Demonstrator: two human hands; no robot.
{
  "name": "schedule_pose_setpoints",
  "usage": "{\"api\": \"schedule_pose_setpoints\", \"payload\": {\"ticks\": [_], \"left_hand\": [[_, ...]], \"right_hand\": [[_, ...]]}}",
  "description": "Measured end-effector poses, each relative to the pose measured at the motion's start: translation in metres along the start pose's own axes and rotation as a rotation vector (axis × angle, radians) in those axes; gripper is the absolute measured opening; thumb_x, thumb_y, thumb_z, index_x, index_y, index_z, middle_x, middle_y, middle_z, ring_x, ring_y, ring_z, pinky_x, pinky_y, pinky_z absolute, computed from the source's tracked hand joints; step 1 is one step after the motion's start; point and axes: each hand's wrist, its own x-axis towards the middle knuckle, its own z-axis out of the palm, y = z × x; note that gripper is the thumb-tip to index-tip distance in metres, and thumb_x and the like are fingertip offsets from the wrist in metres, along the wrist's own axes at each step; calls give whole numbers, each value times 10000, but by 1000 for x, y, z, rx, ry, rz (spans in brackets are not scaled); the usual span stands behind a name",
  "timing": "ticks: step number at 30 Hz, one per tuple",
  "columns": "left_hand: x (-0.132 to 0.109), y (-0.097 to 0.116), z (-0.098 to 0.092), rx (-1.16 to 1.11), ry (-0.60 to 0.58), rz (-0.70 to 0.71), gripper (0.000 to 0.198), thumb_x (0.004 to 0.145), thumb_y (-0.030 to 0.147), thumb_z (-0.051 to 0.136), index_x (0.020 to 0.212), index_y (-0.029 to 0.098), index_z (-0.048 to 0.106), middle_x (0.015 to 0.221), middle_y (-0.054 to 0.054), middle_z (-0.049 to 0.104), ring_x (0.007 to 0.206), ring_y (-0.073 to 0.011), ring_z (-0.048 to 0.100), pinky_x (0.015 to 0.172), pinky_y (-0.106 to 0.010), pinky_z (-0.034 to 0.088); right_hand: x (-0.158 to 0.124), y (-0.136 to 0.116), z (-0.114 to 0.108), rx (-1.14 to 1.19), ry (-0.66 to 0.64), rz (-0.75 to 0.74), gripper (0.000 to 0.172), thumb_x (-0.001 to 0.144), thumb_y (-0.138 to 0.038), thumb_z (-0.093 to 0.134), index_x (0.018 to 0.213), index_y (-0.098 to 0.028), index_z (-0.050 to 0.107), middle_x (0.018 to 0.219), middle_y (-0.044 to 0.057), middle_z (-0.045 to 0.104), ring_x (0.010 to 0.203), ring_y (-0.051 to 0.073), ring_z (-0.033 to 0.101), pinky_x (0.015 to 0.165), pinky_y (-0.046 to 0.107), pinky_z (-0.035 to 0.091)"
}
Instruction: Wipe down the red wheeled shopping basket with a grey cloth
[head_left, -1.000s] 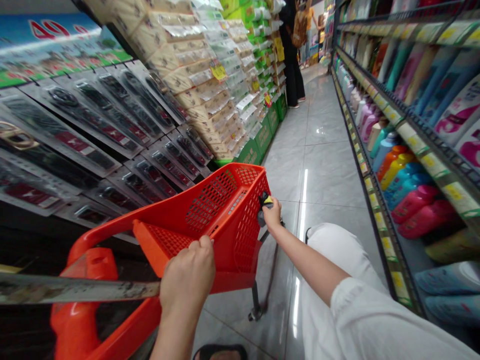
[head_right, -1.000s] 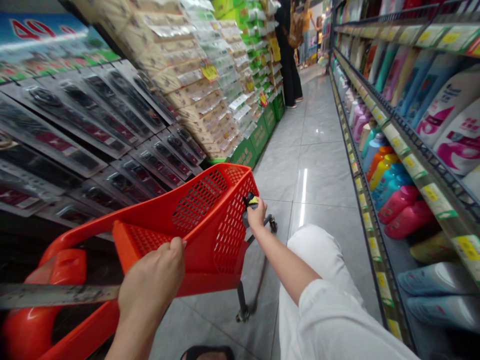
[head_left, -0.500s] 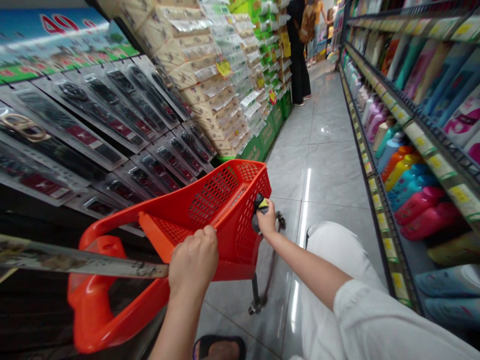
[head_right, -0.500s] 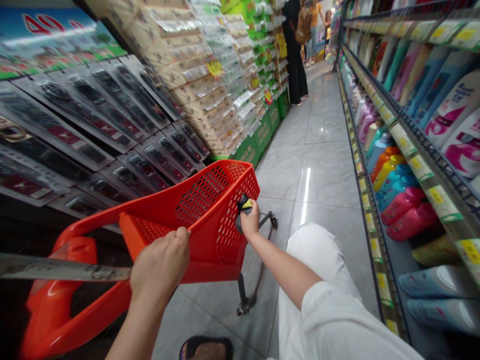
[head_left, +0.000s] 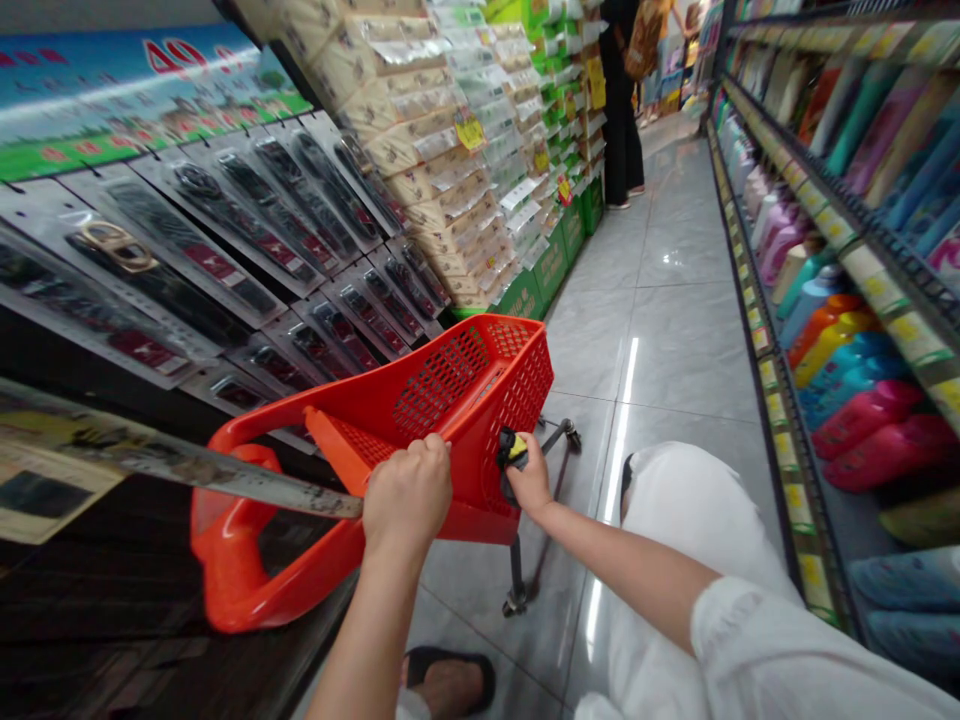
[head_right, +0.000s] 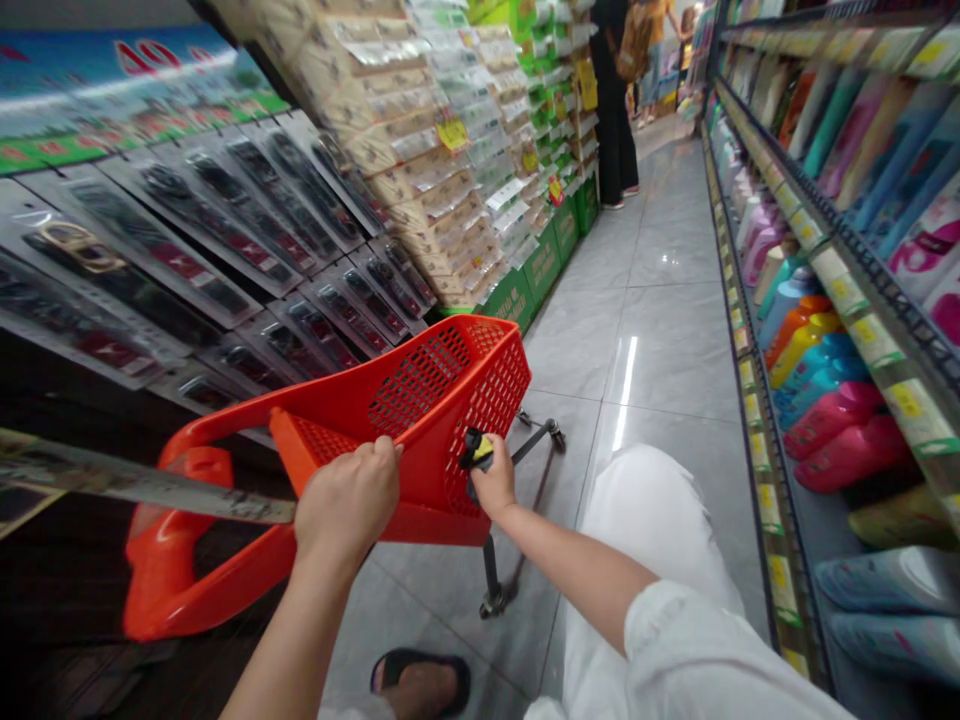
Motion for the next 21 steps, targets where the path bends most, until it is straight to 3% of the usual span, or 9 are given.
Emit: {"api": "schedule_pose_setpoints", "payload": {"ticks": [2, 4, 9, 11, 15, 17, 19, 21], "left_hand": [[0, -2, 4, -8, -1, 8, 392, 932, 146, 198, 811, 131, 570, 703, -129, 648, 664, -294, 675, 554, -347, 475], [-1, -4, 7, -8, 9, 9, 389, 926, 136, 196, 808, 134, 567, 696, -127, 643, 662, -298, 673, 552, -351, 476], [-2, -5, 10, -18, 18, 8, 390, 922, 135, 199, 814, 132, 573, 692, -131, 639, 662, -299, 670, 551, -348, 469], [-2, -5, 9, -27, 7, 0, 383, 921, 139, 209, 828, 125, 580, 703, -137, 643, 670, -298, 672, 551, -341, 466], [-2, -4, 7, -36, -1, -14, 377, 911, 122, 223, 844, 116, 594, 718, -144, 652, 686, -299, 676, 561, -336, 465], [-3, -4, 6, -40, 2, -17, 383, 903, 107, 222, 845, 113, 601, 719, -148, 653, 689, -302, 675, 563, -340, 463], [-3, -4, 6, -48, 2, -13, 393, 904, 111, 217, 845, 111, 606, 713, -153, 651, 682, -304, 673, 558, -341, 460], [-2, -4, 6, -57, 0, -16, 406, 916, 133, 210, 848, 108, 609, 711, -158, 650, 679, -309, 673, 556, -347, 462]], "right_hand": [[-9, 17, -2, -45, 56, 187, 403, 574, -145, 506, 972, -210, 523, 880, 10, 606, 857, 206, 583, 832, 332, 456], [-19, 20, 2, -47, 79, 260, 376, 585, -153, 499, 956, -214, 514, 835, -1, 596, 807, 201, 582, 794, 325, 463], [-43, 2, 10, 27, -93, -18, 444, 580, -138, 532, 1015, -228, 537, 988, 12, 611, 950, 199, 574, 884, 313, 439], [-49, 8, 6, 7, -113, -28, 439, 567, -133, 533, 997, -226, 544, 983, 14, 610, 953, 204, 572, 888, 320, 436], [-57, 32, 0, -62, 5, 248, 343, 580, -161, 523, 919, -214, 525, 843, 9, 606, 829, 217, 583, 810, 346, 458], [-61, 32, 4, -64, 56, 342, 318, 591, -166, 517, 905, -213, 520, 826, 11, 605, 811, 219, 584, 803, 354, 461], [-65, 19, 8, -29, 31, 285, 347, 594, -156, 517, 935, -219, 526, 870, 13, 614, 843, 212, 588, 830, 349, 460], [-68, 5, 10, 13, -78, 109, 422, 584, -130, 523, 993, -230, 537, 959, 15, 619, 924, 204, 584, 884, 336, 447]]}}
